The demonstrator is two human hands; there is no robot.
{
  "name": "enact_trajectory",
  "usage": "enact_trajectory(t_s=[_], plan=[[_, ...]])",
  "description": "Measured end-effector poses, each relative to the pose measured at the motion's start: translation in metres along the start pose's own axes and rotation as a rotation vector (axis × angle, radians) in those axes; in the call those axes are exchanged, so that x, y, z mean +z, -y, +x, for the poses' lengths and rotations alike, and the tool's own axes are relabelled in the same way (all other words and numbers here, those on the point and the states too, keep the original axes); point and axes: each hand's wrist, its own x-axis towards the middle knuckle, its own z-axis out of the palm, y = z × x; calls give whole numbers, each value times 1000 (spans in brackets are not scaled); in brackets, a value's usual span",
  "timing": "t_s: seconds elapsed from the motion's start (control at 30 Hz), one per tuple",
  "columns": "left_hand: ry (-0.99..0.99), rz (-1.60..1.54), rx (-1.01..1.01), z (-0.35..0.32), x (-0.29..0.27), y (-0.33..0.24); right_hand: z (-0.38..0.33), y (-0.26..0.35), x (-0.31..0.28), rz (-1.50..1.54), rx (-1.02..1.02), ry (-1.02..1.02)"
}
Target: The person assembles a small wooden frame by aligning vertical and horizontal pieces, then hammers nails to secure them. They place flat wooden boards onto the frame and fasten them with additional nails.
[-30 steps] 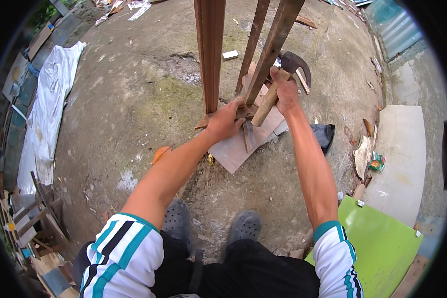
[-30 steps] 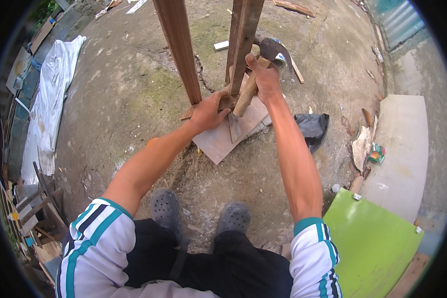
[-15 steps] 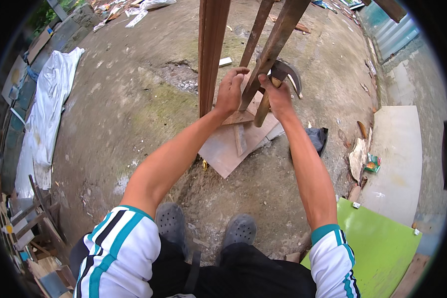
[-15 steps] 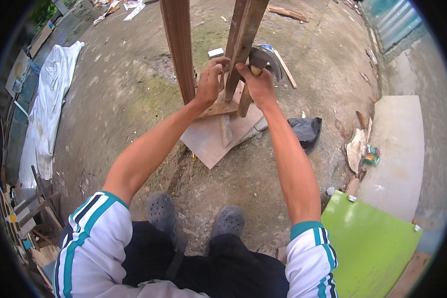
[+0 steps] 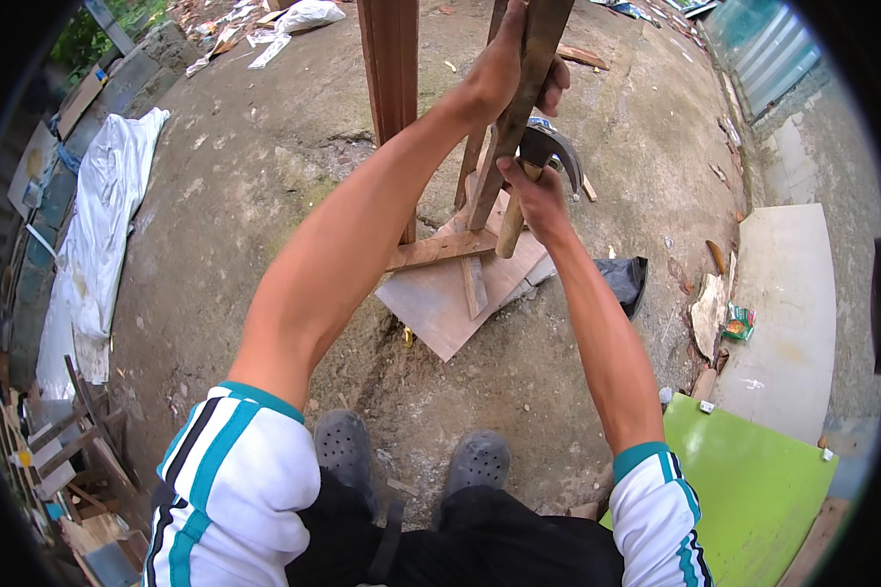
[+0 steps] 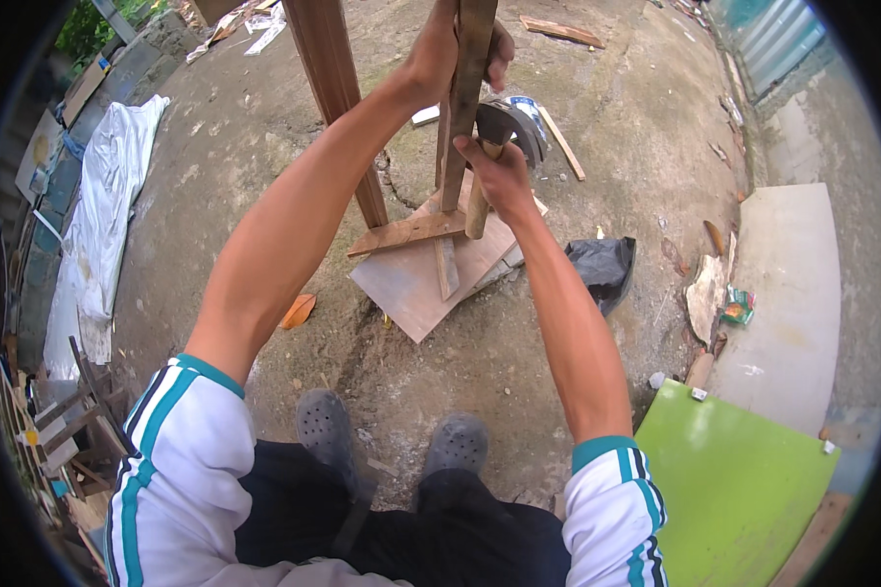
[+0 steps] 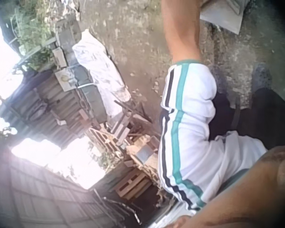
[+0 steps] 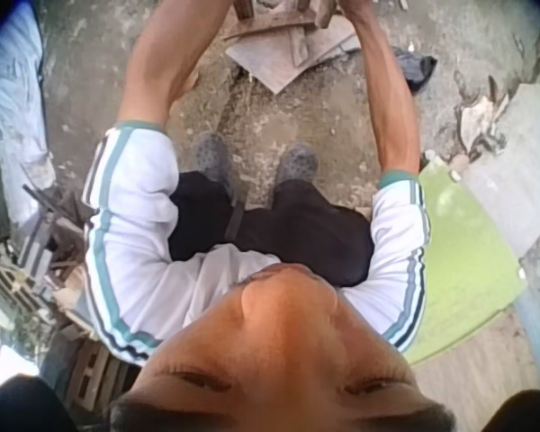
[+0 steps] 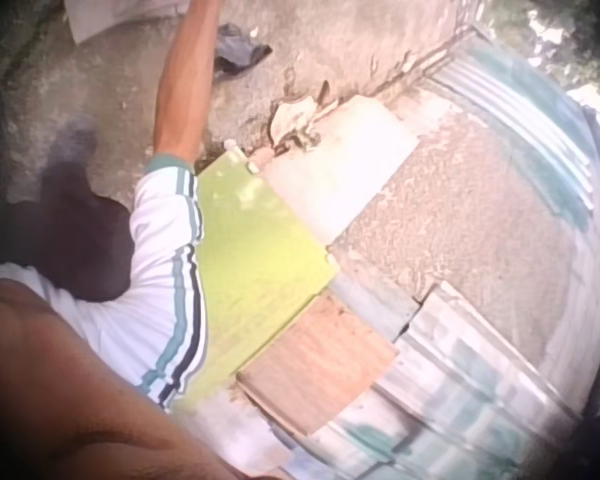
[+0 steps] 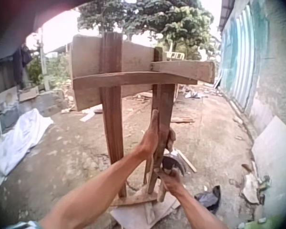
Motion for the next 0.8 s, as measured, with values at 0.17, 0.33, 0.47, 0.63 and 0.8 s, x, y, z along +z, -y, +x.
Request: enact_trajectory(t_s=[0.17, 0.33, 0.47, 0.63, 0.8], plan=[[-80, 63, -73, -11, 12, 6, -8, 3, -1, 2, 2, -50], [-32, 85, -69, -15, 21, 2, -46, -2, -11, -177, 83, -198], [9, 122, -78, -18, 15, 0, -102, 10, 2, -474, 286, -224], [-12, 144, -61, -22, 12, 8, -130, -36, -6, -643, -116, -176], [-62, 184, -70, -44, -7, 45, -128, -27, 19, -575, 132, -287]])
